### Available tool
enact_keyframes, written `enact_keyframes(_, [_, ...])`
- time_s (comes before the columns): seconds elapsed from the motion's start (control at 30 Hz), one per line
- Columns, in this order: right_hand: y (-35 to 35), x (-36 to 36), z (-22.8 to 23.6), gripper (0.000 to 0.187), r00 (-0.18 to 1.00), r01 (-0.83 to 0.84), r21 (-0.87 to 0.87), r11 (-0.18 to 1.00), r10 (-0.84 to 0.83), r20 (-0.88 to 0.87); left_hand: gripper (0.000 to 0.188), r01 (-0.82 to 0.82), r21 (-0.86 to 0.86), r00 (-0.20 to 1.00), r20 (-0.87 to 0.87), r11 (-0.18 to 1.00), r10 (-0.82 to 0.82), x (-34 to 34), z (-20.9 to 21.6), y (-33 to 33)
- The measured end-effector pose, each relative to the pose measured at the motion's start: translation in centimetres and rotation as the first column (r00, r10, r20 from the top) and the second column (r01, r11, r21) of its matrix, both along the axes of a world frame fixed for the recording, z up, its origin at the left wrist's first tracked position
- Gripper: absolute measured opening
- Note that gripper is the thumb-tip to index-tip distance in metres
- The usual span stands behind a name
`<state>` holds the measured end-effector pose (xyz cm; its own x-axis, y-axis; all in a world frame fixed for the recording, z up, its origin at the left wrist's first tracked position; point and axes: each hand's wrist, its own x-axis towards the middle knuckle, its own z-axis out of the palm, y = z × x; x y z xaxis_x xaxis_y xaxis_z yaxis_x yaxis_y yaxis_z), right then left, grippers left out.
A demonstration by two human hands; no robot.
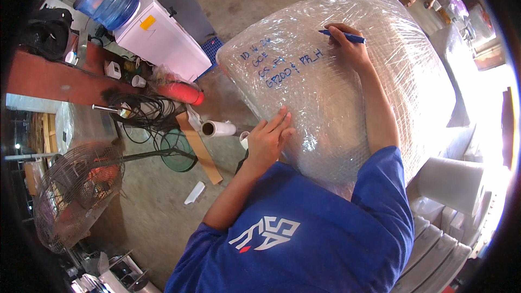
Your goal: The person picks up a blue marker and writes on the bubble wrap covering a large wrapped package. They write an arrow and several lines of text on the top surface, then move to the side and continue writing additional labels on the bubble wrap.
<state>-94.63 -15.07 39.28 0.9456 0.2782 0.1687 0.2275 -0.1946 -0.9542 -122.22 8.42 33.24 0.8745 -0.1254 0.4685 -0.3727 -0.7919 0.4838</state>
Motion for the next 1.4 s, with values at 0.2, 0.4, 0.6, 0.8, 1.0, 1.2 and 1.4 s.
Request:
enact_keyframes(0.2, [-0.6,0.2,0.0,0.033,0.998,0.06,0.133,0.989,-0.063,0.014,0.03,-0.019,-0.119,0.999,-0.049,0.993,0.013,0.1,0.2,-0.1])
enact_keyframes(0.4, [-0.6,0.4,-0.3,0.029,0.992,0.097,0.121,0.988,-0.105,0.065,0.037,0.107,-0.295,0.99,-0.056,0.95,-0.129,0.1,-0.6,1.5])
enact_keyframes(0.6, [-0.5,0.3,-0.6,0.026,0.988,0.06,0.065,0.996,-0.068,0.138,0.045,0.134,-0.224,0.989,-0.029,0.965,-0.144,-0.3,-1.3,2.0])
enact_keyframes(0.8, [-0.7,0.7,-1.1,0.025,0.991,0.04,0.001,0.999,-0.04,0.13,0.045,0.122,-0.162,0.991,-0.035,0.979,-0.129,0.2,-2.0,2.2])
enact_keyframes(1.0, [-0.1,0.4,-1.5,0.029,0.997,0.056,0.059,0.997,-0.059,0.049,0.048,0.167,-0.257,0.986,0.072,0.952,-0.153,0.6,-2.6,2.2])
enact_keyframes(1.2, [0.1,-1.1,2.5,0.025,0.984,0.045,0.001,0.999,-0.044,0.17,0.053,0.075,-0.153,0.997,0.03,0.985,-0.071,0.2,-2.8,1.5])
enact_keyframes(1.4, [0.6,-6.0,8.8,0.017,0.946,-0.113,-0.063,0.992,0.127,0.298,0.057,0.002,-0.217,0.998,0.061,0.976,0.011,-0.3,-3.2,0.5])
